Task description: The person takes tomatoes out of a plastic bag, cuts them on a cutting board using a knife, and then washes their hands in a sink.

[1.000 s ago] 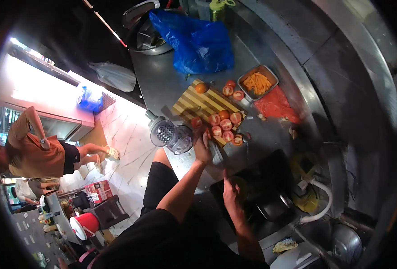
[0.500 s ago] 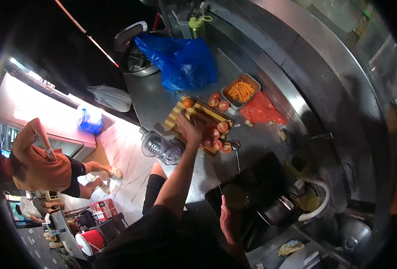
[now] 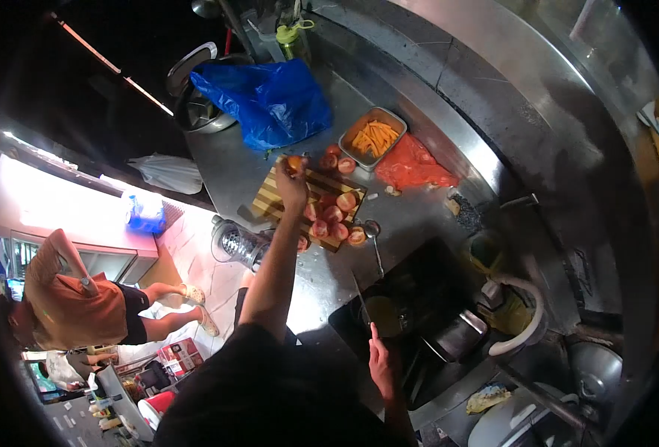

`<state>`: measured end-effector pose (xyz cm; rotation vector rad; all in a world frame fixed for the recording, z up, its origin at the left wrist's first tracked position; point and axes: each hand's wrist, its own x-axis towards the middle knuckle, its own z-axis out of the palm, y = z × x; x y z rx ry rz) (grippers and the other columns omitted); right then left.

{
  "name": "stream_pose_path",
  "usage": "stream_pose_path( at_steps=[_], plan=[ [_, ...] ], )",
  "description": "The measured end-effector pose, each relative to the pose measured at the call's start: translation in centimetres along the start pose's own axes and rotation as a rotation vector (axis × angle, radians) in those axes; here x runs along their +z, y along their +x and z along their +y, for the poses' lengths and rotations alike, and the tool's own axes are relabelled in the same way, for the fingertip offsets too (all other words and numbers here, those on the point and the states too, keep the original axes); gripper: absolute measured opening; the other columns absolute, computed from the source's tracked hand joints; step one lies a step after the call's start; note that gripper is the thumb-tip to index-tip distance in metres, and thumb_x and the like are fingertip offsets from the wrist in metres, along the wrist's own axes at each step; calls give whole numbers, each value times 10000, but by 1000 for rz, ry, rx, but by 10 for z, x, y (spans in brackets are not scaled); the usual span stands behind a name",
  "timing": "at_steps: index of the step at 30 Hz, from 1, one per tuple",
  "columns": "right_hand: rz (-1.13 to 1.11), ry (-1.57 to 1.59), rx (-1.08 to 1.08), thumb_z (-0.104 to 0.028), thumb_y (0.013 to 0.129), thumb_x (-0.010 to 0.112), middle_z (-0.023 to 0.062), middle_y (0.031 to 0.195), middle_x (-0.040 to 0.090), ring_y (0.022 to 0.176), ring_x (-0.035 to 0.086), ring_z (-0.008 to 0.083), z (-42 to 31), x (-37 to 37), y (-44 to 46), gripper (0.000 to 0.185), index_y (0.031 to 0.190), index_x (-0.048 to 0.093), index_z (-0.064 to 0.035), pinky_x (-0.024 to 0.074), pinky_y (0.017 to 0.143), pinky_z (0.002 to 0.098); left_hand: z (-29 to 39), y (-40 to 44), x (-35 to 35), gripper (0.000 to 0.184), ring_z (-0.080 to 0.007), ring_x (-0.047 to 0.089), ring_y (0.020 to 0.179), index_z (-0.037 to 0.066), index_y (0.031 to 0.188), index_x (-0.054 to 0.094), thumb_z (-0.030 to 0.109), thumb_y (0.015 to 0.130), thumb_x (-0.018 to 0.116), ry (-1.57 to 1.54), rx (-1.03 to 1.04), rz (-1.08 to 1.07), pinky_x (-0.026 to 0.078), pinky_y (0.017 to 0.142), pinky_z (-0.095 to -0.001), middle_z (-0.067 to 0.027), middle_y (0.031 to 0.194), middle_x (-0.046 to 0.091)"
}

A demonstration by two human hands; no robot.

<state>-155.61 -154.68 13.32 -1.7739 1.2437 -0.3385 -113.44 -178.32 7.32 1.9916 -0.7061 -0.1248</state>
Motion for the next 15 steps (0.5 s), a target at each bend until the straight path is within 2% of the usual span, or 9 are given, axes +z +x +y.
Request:
stream_pose_path(
  at_steps=[1, 3, 4, 6, 8, 10, 11, 14, 15],
  plan=[
    [38, 5, -49, -161, 1082, 552, 200, 1287, 699, 1183, 675, 367, 12, 9, 3, 387, 1459, 601, -89, 543, 966, 378, 18, -24, -11, 485, -295, 624, 1051, -7, 1273, 617, 266, 919, 806, -146, -10, -84, 509, 905, -403, -172, 1188, 621],
    [32, -23, -97, -176, 1091, 536, 198, 1315, 690, 1213, 665, 363, 11, 5, 7, 398, 1477, 582, -90, 534, 995, 388, 22, -77, -22, 305, -237, 630, 1138, 23, 1206, 618, 215, 1002, 737, -344, -16, -192, 498, 961, -361, -113, 1151, 663],
    [30, -37, -122, -183, 1096, 528, 197, 1329, 685, 1228, 661, 360, 10, 4, 10, 403, 1486, 573, -91, 530, 1009, 393, 4, -99, -27, 300, -218, 625, 1139, 25, 1219, 615, 176, 993, 741, -337, 35, -252, 502, 962, -357, -104, 1182, 647],
    [19, 39, -48, -191, 1099, 523, 202, 1363, 664, 1242, 649, 372, 9, 5, 13, 412, 1496, 558, -87, 525, 1020, 399, -11, -141, -39, 334, -221, 616, 1149, 30, 1242, 611, 135, 963, 762, -399, 12, -334, 496, 974, -369, -106, 1232, 622],
    [19, 110, -20, -196, 1102, 517, 207, 1382, 651, 1249, 643, 381, 12, 8, 17, 418, 1505, 548, -89, 523, 1023, 402, 3, -175, -59, 399, -265, 604, 1167, 36, 1262, 610, 131, 922, 796, -531, -143, -375, 477, 997, -400, -129, 1271, 602],
    [33, 181, -38, -200, 1106, 511, 211, 1387, 648, 1250, 641, 387, 12, 9, 24, 419, 1511, 543, -97, 524, 1017, 403, -1, -178, -76, 433, -322, 572, 1190, 40, 1266, 610, 139, 894, 809, -155, 134, -417, 449, 1018, -426, -158, 1282, 587],
    [87, 121, -115, -206, 1108, 511, 213, 1322, 680, 1168, 674, 390, 11, 9, 26, 414, 1510, 548, -119, 545, 955, 409, -3, -179, -83, 450, -350, 556, 1202, 42, 1268, 611, 142, 880, 816, 34, 268, -435, 434, 1028, -440, -173, 1288, 580],
    [15, 3, -46, -210, 1105, 519, 215, 1208, 715, 1064, 696, 392, 0, 1, 29, 410, 1505, 555, -128, 557, 890, 412, 1, -177, -91, 483, -399, 497, 1233, 36, 1279, 610, 186, 869, 817, 13, 357, -482, 396, 1050, -460, -198, 1276, 572],
    [-7, 2, -34, -194, 1105, 518, 218, 1260, 696, 1126, 680, 390, -2, -1, 28, 409, 1505, 551, -114, 555, 919, 404, 2, -179, -92, 478, -395, 517, 1215, 31, 1283, 608, 197, 883, 808, 1, 330, -467, 412, 1035, -460, -197, 1273, 579]
  ],
)
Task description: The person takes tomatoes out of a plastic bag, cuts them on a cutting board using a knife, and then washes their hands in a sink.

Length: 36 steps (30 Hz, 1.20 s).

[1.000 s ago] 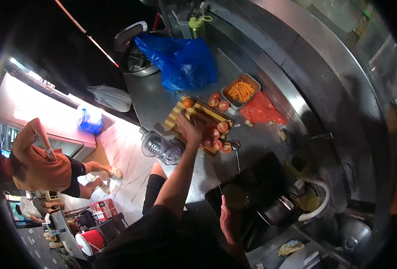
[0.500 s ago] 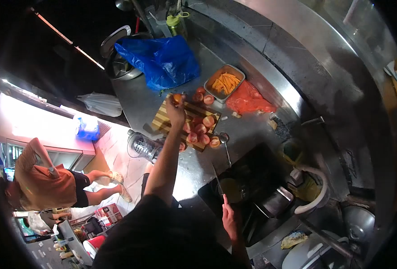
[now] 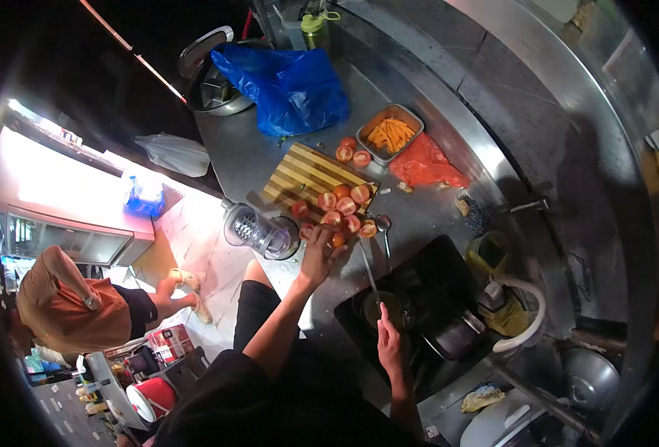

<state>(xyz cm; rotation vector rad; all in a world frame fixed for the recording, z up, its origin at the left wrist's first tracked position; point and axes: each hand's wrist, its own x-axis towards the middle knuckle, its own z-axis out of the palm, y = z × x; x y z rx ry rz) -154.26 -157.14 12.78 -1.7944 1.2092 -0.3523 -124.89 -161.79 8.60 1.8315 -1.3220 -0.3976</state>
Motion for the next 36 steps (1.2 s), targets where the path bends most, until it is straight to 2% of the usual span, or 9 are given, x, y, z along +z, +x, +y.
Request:
stream_pose_path(
  at_steps=[2, 5, 12, 15, 18, 21, 27, 32, 36],
  plan=[
    [-45, 3, 20, -164, 1105, 515, 224, 1363, 658, 1250, 648, 387, -4, -1, 1, 409, 1505, 543, -85, 551, 976, 387, 3, -3, 0, 471, -387, 556, 1179, 20, 1293, 604, 220, 909, 791, -26, -46, 37, 443, 1004, -460, -196, 1268, 594],
    [-54, 25, 38, -169, 1100, 526, 214, 1363, 661, 1254, 647, 377, -8, 3, 1, 406, 1498, 552, -93, 551, 978, 392, -10, -6, 10, 445, -394, 633, 1096, -3, 1296, 592, 247, 961, 744, -243, -180, -37, 487, 924, -477, -216, 1205, 650],
    [36, -31, -87, -195, 1094, 530, 225, 1311, 679, 1212, 654, 395, -9, 5, 1, 391, 1468, 587, -99, 533, 997, 428, -16, 24, 10, 384, -410, 691, 890, 30, 1242, 627, 339, 1018, 658, -147, -157, 3, 511, 855, -498, -219, 859, 683],
    [23, 6, -80, -176, 1089, 532, 225, 1359, 656, 1285, 616, 398, -9, 4, 3, 384, 1455, 593, -78, 502, 1061, 426, -25, 38, 6, 384, -415, 677, 1006, 39, 1258, 621, 323, 1004, 667, 90, -218, -57, 514, 898, -498, -243, 960, 690],
    [36, 5, -108, -186, 1094, 528, 232, 1377, 645, 1307, 601, 402, -11, 3, 7, 386, 1450, 592, -53, 490, 1078, 422, -40, 45, 7, 427, -420, 643, 1116, 86, 1338, 645, 241, 950, 732, 152, -26, 33, 512, 972, -493, -244, 1210, 664],
    [51, -2, -160, -237, 1116, 504, 235, 1386, 643, 1317, 603, 392, 4, 11, 14, 411, 1468, 571, -37, 506, 1057, 404, -52, 49, 3, 468, -408, 549, 1289, 100, 1383, 609, 257, 952, 703, 94, 72, -187, 510, 994, -468, -247, 1385, 561],
    [86, 32, -156, -177, 1072, 565, 228, 1308, 675, 1226, 630, 422, -8, 15, 20, 368, 1408, 628, -43, 490, 1052, 458, -57, 39, -4, 496, -430, 537, 1326, 114, 1414, 600, 198, 934, 695, 195, -13, -299, 482, 1039, -503, -273, 1380, 586],
    [117, -51, -223, -228, 1092, 542, 220, 1217, 715, 1137, 674, 409, -30, 11, 29, 376, 1426, 627, -77, 530, 968, 443, -51, 24, -3, 456, -471, 576, 1256, 30, 1388, 593, 169, 956, 645, 187, -72, -277, 452, 1040, -534, -310, 1272, 632],
    [-16, 67, -89, -164, 1085, 555, 228, 1245, 697, 1141, 673, 388, -23, 24, 32, 372, 1420, 608, -12, 530, 949, 404, -55, 23, -3, 421, -479, 587, 1207, -38, 1344, 584, 176, 982, 598, 91, -163, -359, 450, 1007, -534, -321, 1224, 641]
  ],
)
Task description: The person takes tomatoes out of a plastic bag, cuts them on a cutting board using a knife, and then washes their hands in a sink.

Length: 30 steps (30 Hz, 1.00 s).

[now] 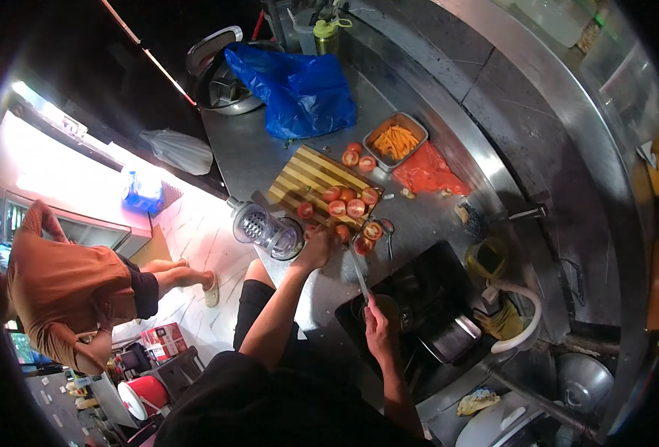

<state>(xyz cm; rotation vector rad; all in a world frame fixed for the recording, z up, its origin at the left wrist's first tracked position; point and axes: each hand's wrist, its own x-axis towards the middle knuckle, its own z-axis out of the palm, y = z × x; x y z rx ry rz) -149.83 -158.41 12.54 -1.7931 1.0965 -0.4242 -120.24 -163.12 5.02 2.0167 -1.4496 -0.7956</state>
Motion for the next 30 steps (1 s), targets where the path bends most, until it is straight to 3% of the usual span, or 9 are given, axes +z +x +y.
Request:
stream_pose_path(
  at_steps=[3, 6, 9, 12, 15, 17, 20, 26, 30],
  plan=[
    [14, -74, -43, -158, 1079, 562, 217, 1150, 722, 1072, 688, 377, -7, 1, 7, 353, 1394, 632, -15, 538, 905, 394, -3, -6, 4, 382, -459, 599, 1153, -21, 1303, 615, 215, 1003, 599, -102, 52, 68, 453, 987, -518, -313, 1216, 647],
    [11, -80, -35, -155, 1073, 567, 215, 1067, 726, 993, 693, 376, -4, 4, 11, 343, 1380, 648, -26, 539, 852, 402, 1, -7, 17, 358, -429, 597, 1114, -12, 1236, 665, 262, 1008, 634, -244, -69, 182, 455, 981, -474, -270, 1186, 667],
    [-6, -113, -41, -150, 1060, 582, 216, 1008, 717, 917, 688, 381, -10, -2, 18, 342, 1376, 659, -48, 532, 797, 425, -13, -2, 48, 391, -291, 650, 1053, -31, 1184, 718, 326, 1060, 618, -339, -52, 553, 492, 953, -419, -181, 1140, 735],
    [8, -155, -114, -145, 1049, 592, 200, 952, 704, 863, 678, 377, -18, -6, 23, 350, 1383, 661, -68, 527, 764, 443, 31, -16, 21, 381, -238, 640, 1115, -44, 1226, 708, 289, 1053, 643, -321, -118, 509, 486, 1003, -374, -147, 1172, 739],
    [-40, -257, -103, -135, 1043, 595, 177, 921, 696, 847, 680, 360, -26, -7, 28, 372, 1407, 644, -73, 532, 758, 434, 7, -8, 53, 396, -204, 625, 1111, -29, 1331, 659, 253, 1054, 650, -369, -129, 687, 470, 1016, -335, -147, 1198, 717],
    [-61, -304, -91, -126, 1042, 595, 160, 913, 697, 838, 682, 346, -31, -5, 30, 388, 1426, 631, -76, 537, 755, 420, 5, -3, 68, 394, -206, 620, 1072, -28, 1332, 635, 252, 1057, 648, -573, -208, 780, 468, 1001, -330, -139, 1178, 700],
    [12, -438, -195, -199, 1051, 613, 159, 814, 709, 737, 706, 351, -14, 4, 34, 425, 1475, 603, -171, 527, 636, 449, 6, 2, 82, 355, -249, 621, 1045, -30, 1256, 630, 259, 1051, 649, -711, -287, 866, 473, 978, -362, -157, 1153, 676],
    [45, -485, -220, -155, 1018, 640, 155, 831, 715, 796, 714, 341, -30, -2, 38, 439, 1456, 618, -139, 535, 681, 433, 37, 4, 71, 306, -273, 613, 1004, -20, 1174, 603, 263, 1060, 620, -560, -248, 947, 481, 936, -368, -156, 1090, 641],
    [-119, -593, -97, -106, 1038, 594, 206, 985, 733, 933, 716, 392, -52, -4, 60, 476, 1511, 538, -133, 582, 780, 450, 37, 3, 70, 328, -323, 615, 1029, -17, 1193, 603, 285, 1066, 604, -511, -249, 905, 474, 954, -391, -176, 1101, 637]
  ],
)
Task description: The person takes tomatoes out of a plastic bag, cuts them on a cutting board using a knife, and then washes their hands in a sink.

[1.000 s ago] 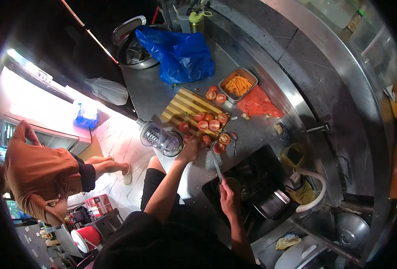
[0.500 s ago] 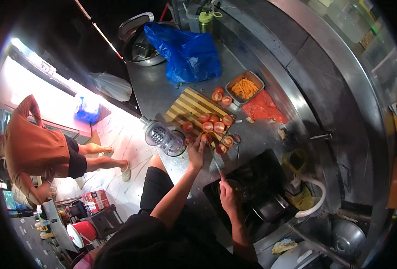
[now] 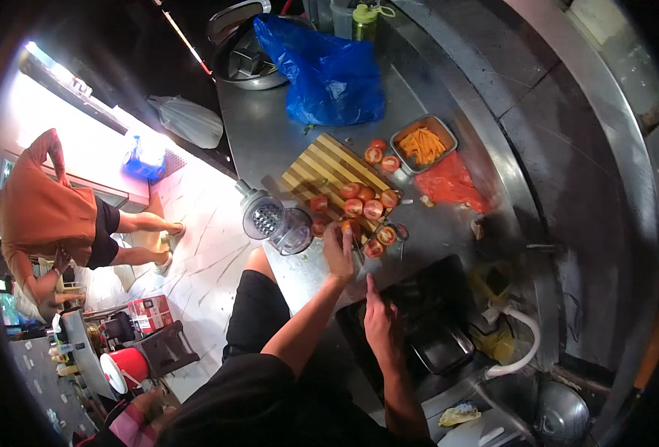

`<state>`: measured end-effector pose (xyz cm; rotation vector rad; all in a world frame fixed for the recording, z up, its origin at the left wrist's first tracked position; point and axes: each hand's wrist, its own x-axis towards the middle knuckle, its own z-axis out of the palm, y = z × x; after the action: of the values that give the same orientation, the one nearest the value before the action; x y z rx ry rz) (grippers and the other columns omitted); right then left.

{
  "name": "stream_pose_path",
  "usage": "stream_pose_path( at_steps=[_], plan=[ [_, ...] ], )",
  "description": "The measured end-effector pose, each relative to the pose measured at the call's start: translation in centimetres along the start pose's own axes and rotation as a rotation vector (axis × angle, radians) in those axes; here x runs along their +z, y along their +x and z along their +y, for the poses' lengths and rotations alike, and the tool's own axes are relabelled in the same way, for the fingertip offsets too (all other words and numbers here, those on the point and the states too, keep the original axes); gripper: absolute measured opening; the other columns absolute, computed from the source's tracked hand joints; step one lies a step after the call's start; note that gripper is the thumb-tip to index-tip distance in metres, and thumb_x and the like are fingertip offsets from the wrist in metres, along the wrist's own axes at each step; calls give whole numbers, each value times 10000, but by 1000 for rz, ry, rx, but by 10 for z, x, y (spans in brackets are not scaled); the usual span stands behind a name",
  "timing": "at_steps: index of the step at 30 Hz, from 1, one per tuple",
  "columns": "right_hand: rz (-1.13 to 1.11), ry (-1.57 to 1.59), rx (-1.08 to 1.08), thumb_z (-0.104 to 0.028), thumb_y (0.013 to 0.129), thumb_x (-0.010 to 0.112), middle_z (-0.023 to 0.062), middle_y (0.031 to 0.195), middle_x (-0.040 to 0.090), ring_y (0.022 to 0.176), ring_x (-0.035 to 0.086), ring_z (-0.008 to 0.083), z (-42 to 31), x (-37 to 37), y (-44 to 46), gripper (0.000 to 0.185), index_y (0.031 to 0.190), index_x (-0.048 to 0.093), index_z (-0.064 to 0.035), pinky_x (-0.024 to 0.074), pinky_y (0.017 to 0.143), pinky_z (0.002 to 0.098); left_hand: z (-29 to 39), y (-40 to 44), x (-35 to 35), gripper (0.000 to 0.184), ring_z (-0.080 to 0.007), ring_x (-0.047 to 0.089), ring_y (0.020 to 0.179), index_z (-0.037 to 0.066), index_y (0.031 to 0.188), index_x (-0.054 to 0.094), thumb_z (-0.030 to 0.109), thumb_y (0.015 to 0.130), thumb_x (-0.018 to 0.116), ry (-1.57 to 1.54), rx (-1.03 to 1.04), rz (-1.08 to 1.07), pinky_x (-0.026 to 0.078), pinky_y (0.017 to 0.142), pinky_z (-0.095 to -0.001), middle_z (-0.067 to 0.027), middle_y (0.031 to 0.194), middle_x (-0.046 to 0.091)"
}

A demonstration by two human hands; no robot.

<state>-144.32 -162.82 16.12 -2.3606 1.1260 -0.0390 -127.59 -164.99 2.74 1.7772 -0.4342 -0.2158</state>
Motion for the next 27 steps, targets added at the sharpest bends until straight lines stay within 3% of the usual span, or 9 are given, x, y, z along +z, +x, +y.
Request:
stream_pose_path(
  at_steps=[6, 8, 11, 15, 17, 20, 23, 27],
  plan=[
    [68, 119, -56, -93, 1039, 585, 238, 1022, 728, 979, 708, 434, -11, 4, 39, 478, 1511, 529, -144, 591, 814, 478, -6, 0, 5, 335, -362, 624, 1071, -22, 1213, 587, 285, 1079, 570, 53, 91, 30, 475, 969, -420, -201, 1119, 644],
    [45, 157, -62, -88, 1037, 586, 250, 1049, 724, 985, 705, 443, -5, 0, 40, 484, 1515, 526, -141, 591, 817, 478, -12, 0, 2, 315, -324, 620, 1074, -21, 1248, 553, 243, 1076, 563, 106, 48, -30, 475, 975, -395, -188, 1151, 621],
    [187, 113, -212, -97, 1012, 598, 211, 1049, 736, 914, 723, 414, 17, 12, 18, 571, 1558, 470, -209, 598, 718, 441, -12, -1, 3, 311, -309, 622, 1062, -15, 1275, 526, 226, 1079, 548, 103, 19, -54, 481, 967, -388, -187, 1154, 611],
    [26, 82, -109, -59, 1001, 589, 258, 1073, 719, 945, 713, 444, 18, 10, 14, 606, 1572, 444, -199, 597, 741, 472, 3, 1, 0, 312, -329, 629, 1058, -4, 1273, 525, 250, 1092, 513, 95, -78, -73, 489, 942, -405, -203, 1144, 611],
    [-37, 117, -68, -55, 997, 591, 276, 1065, 709, 948, 708, 451, 16, 13, 30, 617, 1577, 434, -194, 593, 740, 487, -1, 1, 4, 333, -401, 629, 1060, -8, 1259, 538, 279, 1092, 511, 144, -21, -19, 491, 932, -439, -222, 1141, 627],
    [-188, 123, -11, -72, 1024, 562, 235, 1134, 715, 998, 695, 436, 10, 8, 53, 598, 1596, 411, -160, 573, 775, 495, -14, 2, 5, 337, -441, 633, 1050, -2, 1254, 546, 291, 1093, 502, 183, 20, -11, 495, 920, -459, -232, 1132, 636],
    [-36, 85, -156, -68, 1018, 561, 207, 1158, 709, 1008, 696, 393, 29, 34, 57, 618, 1606, 401, -167, 572, 808, 466, -5, 3, 5, 334, -442, 637, 1046, 7, 1258, 550, 292, 1095, 493, 156, -66, -25, 497, 913, -463, -238, 1139, 635],
    [-27, -126, -181, -62, 1011, 570, 161, 1168, 703, 1047, 692, 335, 49, 43, 21, 617, 1600, 410, -148, 571, 857, 416, 0, 3, 5, 336, -435, 642, 1055, 12, 1258, 559, 297, 1096, 484, 106, -105, -18, 497, 913, -464, -241, 1172, 641]
  ],
)
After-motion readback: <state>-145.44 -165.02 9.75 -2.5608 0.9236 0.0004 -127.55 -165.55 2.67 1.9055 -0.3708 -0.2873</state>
